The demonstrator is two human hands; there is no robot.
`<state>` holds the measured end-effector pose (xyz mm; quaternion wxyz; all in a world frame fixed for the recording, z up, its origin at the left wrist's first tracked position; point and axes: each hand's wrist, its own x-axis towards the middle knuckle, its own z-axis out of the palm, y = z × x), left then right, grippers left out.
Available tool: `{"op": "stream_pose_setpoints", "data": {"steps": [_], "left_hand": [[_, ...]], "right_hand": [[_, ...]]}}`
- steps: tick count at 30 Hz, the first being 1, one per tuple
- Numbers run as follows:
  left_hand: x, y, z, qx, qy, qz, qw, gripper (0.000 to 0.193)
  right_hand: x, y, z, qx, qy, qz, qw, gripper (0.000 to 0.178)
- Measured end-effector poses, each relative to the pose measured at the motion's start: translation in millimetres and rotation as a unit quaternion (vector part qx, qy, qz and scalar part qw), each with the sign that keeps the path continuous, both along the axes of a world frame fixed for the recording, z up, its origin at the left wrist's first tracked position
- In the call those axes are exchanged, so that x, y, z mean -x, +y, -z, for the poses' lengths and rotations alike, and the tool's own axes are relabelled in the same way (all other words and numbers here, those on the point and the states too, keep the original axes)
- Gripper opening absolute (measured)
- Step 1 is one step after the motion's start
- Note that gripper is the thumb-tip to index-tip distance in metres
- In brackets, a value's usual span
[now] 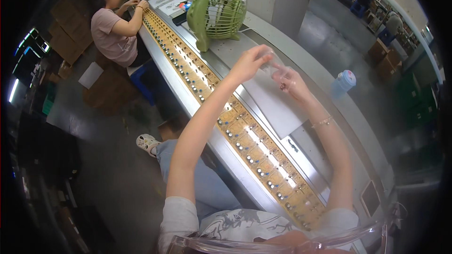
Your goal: Placing small electronic components into a component strip for manual assembly.
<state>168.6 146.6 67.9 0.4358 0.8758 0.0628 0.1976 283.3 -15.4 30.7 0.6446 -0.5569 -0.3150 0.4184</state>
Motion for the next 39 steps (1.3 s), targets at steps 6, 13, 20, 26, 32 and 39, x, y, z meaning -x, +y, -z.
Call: {"op": "stream_pose_setpoints", "data": {"steps": [6,13,20,26,32,39], "left_hand": [[-24.5,-15.4,2.9,-0.205,-0.102,-0.013,0.973,0.034],[-18.0,7.3,-22.1,-0.094,0.034,-0.026,0.995,0.036],[-17.9,15.0,-4.0,0.021,-0.079,0.021,0.996,0.038],[-17.3,1.8,-8.1,0.027,-0.055,0.082,0.995,0.037],[-14.6,14.7,-0.1,-0.048,-0.060,-0.046,0.996,0.036],[-21.0,6.8,10.2,0.000,-0.147,-0.040,0.988,0.034]], "right_hand": [[-10.9,7.5,10.2,0.001,-0.007,0.030,1.000,0.023],[-12.6,0.5,-0.1,-0.011,0.001,0.037,0.999,0.018],[17.6,5.8,-13.1,-0.053,0.004,0.105,0.993,0.022],[-11.4,7.4,13.7,-0.062,-0.092,0.031,0.993,0.024],[3.3,10.1,0.0,0.068,-0.169,0.001,0.983,0.027],[15.0,9.7,-8.9,0.044,-0.213,0.093,0.972,0.019]]}}
